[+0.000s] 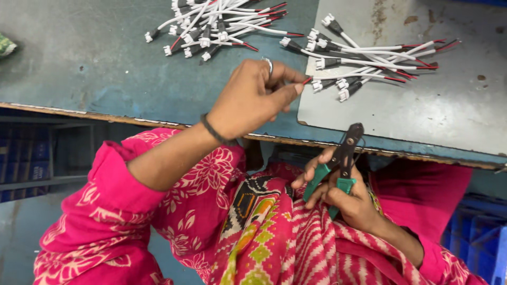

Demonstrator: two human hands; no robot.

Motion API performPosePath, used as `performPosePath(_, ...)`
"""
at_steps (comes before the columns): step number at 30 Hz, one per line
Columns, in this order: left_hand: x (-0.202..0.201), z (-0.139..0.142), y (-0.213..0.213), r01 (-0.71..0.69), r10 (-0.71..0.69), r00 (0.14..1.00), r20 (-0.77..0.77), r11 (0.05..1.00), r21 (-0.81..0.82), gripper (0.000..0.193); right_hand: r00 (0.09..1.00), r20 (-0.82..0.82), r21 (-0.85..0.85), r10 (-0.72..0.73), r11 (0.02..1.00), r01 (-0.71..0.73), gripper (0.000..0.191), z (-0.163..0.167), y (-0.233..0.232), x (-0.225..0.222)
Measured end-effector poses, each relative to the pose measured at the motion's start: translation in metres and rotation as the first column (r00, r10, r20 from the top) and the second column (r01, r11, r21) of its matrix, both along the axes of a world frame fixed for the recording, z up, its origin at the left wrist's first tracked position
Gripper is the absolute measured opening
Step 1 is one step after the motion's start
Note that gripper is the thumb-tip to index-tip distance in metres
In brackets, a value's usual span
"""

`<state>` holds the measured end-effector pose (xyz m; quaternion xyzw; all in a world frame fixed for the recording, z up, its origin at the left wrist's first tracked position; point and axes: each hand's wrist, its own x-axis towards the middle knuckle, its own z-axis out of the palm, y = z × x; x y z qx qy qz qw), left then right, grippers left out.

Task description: The person picks up white two-wire cables one at a time from a pile on the workbench and uses green-handled wire strippers to strip insulation from the wire ends, placing each finished cable back on the bench. They repeat this cycle continuously, occasionally gathering and repositioning the cables.

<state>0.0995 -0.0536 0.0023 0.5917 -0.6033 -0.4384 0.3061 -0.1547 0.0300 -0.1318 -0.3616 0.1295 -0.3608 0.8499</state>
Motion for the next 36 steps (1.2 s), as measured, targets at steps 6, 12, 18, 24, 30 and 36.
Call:
performPosePath(6,-0.004,-0.006,0.012,0.047,-0.041,0.998,0.049,0.991,-0.125,0.023,0.999,-0.032,0.055,0.039,0.998,-0.037,0.050,0.004,0.000,0.005)
performPosePath(12,-0.003,-0.010,0.015,0.048,-0.047,0.999,0.025,0.997,-0.058,0.023,0.991,-0.070,0.131,0.113,0.986,-0.103,0.057,0.006,0.003,0.013)
performPosePath(18,-0.013,-0.013,0.030,0.086,-0.086,0.996,0.002,0.996,0.003,0.020,0.982,-0.120,0.111,0.146,0.985,-0.133,0.063,0.000,0.007,0.015)
performPosePath(24,-0.023,-0.010,0.039,0.125,-0.125,0.987,-0.102,0.992,0.001,0.018,0.976,-0.189,0.013,0.106,0.994,-0.105,0.063,-0.005,0.012,0.014)
performPosePath(30,-0.031,-0.004,0.039,0.132,-0.133,0.988,-0.081,0.991,-0.015,0.019,0.977,-0.195,-0.025,0.093,0.995,-0.099,0.061,-0.010,0.012,0.014)
performPosePath(36,-0.033,-0.003,0.040,0.126,-0.126,0.989,-0.077,0.992,-0.009,0.021,0.966,-0.249,-0.027,0.076,0.996,-0.086,0.062,-0.010,0.014,0.013)
